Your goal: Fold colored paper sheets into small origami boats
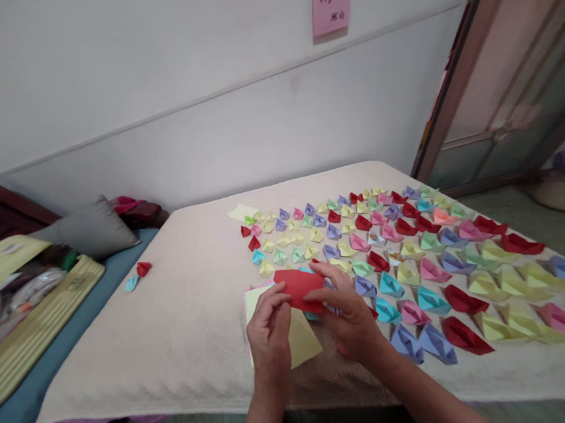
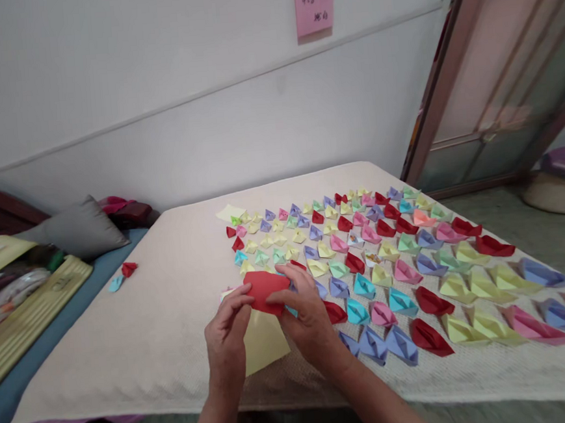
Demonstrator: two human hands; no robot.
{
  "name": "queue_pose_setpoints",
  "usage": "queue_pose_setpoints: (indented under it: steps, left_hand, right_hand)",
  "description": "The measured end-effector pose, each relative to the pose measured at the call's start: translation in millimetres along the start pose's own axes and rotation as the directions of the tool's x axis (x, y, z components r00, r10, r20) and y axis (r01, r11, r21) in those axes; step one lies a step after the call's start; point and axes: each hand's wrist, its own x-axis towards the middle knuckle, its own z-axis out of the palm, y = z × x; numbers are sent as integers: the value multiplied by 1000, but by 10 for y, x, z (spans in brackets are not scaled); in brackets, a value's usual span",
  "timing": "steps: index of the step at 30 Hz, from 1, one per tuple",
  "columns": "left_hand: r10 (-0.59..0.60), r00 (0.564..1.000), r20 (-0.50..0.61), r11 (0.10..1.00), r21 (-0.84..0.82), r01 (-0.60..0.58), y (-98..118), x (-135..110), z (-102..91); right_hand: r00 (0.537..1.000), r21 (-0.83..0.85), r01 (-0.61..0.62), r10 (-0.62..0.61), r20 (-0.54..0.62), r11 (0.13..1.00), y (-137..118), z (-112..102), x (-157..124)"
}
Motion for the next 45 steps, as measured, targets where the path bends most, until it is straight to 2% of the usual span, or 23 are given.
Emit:
queue_pose_setpoints:
  steps: [4, 7, 9, 13, 17, 21, 28, 41, 45]
  left_hand:
    - [-31, 997, -65, 999, -41, 28, -26, 1, 23]
    - [-47, 997, -68, 995, -88, 41, -64, -1, 42]
    - [-32, 998, -55, 998, -60, 28, -81, 0, 46]
    - [66, 998, 2, 993, 96, -66, -85, 3, 44]
    - [91, 995, 48, 990, 100, -95, -62, -13, 50]
    - [56, 994, 93, 997, 38, -60, -45, -42, 74]
    - [36, 994, 105, 999, 1, -37, -70, -53, 129]
    - [-107, 988, 112, 979, -164, 125, -42, -28, 130]
    - [-145, 982, 119, 971, -173, 165, -39, -21, 127]
  right_hand:
    - [999, 31, -34, 33, 43, 999, -3, 1, 9]
    - [994, 58, -91, 87, 64, 994, -10, 6, 16]
    - [990, 71, -122, 117, 76, 990, -11, 8, 22]
    - [980, 93, -190, 182, 82, 977, 2, 11, 31]
    - [966, 136, -258, 251, 65, 957, 19, 10, 38]
    - [954, 171, -301, 296, 53, 938, 31, 11, 56]
    - [941, 199, -338, 333, 59, 920, 17, 6, 77]
    - [936, 265, -347, 352, 30, 900, 27, 34, 96]
    - [892, 277, -445, 448, 54, 852, 21, 37, 102]
